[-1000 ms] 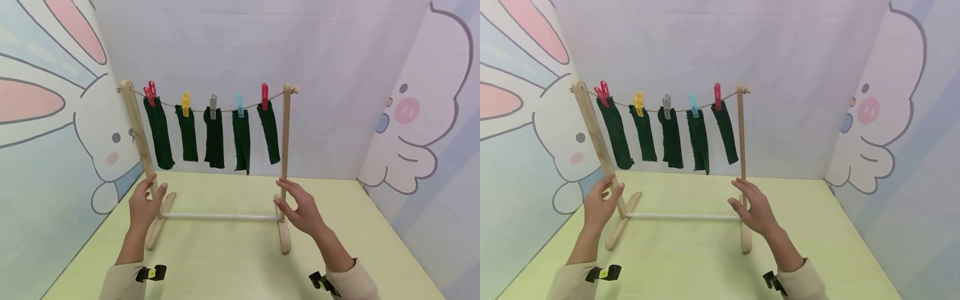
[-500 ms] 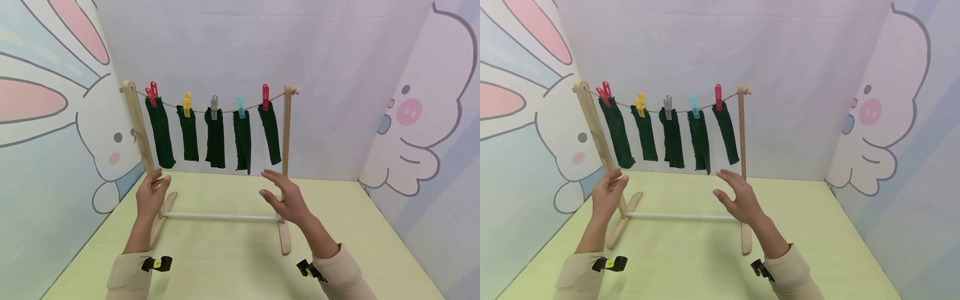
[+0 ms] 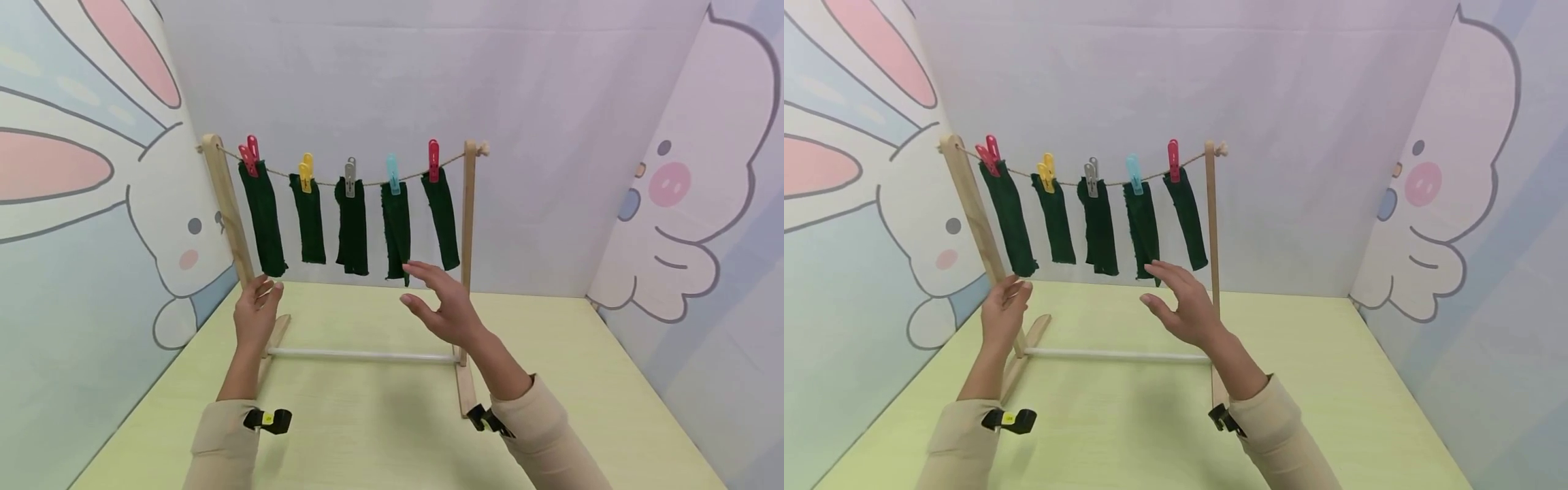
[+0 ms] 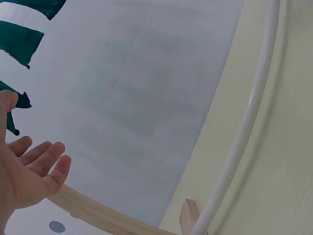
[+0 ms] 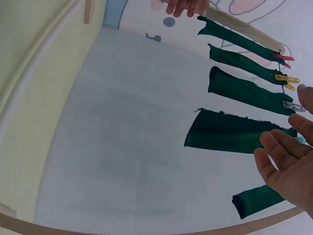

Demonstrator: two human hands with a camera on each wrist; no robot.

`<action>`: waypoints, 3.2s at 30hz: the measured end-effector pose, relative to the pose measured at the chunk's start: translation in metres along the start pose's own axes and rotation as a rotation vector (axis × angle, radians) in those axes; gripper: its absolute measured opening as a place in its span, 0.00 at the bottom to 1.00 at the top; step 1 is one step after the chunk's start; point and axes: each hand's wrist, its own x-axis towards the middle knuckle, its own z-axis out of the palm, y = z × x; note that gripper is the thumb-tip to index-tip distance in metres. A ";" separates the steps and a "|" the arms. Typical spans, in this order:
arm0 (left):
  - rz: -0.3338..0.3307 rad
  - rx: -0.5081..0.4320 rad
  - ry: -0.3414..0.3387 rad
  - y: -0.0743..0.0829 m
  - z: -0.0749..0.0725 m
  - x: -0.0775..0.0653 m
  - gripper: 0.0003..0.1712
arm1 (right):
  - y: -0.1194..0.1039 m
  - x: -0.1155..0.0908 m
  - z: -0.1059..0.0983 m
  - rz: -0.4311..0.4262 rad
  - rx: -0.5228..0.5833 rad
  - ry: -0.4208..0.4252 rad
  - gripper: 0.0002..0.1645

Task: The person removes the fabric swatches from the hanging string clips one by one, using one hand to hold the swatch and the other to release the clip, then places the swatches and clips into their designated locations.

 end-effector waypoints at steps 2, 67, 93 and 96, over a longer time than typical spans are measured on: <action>-0.020 -0.040 0.003 0.001 0.002 0.002 0.38 | -0.001 0.007 0.002 -0.009 -0.005 -0.003 0.33; 0.200 -0.099 0.068 0.046 -0.009 0.019 0.26 | -0.060 0.225 0.061 0.019 0.044 -0.119 0.29; 0.294 -0.223 0.090 0.062 0.000 0.031 0.19 | -0.068 0.262 0.090 0.415 0.103 -0.302 0.37; 0.316 -0.167 0.140 0.059 -0.003 0.028 0.19 | -0.068 0.259 0.092 0.419 0.128 -0.265 0.36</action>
